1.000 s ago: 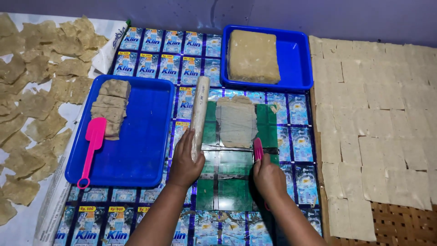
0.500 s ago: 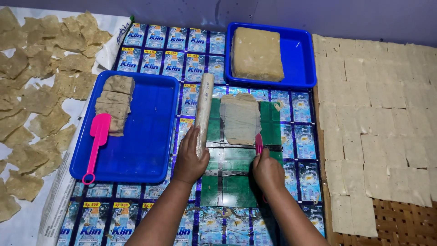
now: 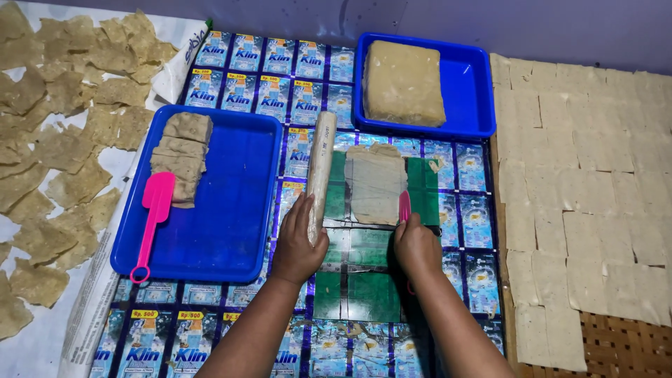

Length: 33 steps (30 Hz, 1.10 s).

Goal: Flattening dough with a rolling pin and cutting it into square wrappers.

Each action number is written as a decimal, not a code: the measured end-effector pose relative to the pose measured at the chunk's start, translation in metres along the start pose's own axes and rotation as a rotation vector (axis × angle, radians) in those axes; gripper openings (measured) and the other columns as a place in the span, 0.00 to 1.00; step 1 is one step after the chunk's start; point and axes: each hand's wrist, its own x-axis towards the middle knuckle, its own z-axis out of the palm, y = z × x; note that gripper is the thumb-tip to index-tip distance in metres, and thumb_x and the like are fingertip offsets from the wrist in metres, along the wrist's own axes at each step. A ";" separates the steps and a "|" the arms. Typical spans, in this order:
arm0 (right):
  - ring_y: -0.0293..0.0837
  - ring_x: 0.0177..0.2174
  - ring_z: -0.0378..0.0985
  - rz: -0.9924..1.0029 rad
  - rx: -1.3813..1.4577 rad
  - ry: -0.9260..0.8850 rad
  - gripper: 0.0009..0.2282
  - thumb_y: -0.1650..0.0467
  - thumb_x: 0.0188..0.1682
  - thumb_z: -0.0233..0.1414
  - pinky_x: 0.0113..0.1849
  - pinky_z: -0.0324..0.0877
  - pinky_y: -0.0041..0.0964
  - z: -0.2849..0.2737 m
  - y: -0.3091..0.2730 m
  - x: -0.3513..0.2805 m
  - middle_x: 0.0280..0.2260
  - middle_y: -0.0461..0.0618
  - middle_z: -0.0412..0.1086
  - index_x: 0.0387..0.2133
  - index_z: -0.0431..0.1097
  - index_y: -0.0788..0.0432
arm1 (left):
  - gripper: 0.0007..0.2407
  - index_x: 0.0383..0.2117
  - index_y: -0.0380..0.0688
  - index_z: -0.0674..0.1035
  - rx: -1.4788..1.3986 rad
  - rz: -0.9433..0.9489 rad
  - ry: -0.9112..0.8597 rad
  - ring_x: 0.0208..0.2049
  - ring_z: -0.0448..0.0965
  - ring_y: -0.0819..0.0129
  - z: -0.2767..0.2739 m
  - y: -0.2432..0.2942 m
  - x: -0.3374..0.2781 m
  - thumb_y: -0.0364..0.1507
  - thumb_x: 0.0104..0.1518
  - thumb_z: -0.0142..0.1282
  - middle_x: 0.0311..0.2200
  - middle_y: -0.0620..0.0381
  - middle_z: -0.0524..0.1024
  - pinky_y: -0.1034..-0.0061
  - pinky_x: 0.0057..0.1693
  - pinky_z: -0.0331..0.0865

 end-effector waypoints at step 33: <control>0.73 0.45 0.78 0.013 0.024 -0.100 0.18 0.62 0.56 0.35 0.47 0.71 0.67 -0.042 -0.061 0.039 0.39 0.73 0.76 0.50 0.60 0.62 | 0.28 0.64 0.44 0.67 -0.021 -0.025 -0.024 0.61 0.68 0.41 -0.004 0.002 0.001 0.27 0.51 0.55 0.62 0.38 0.65 0.51 0.63 0.64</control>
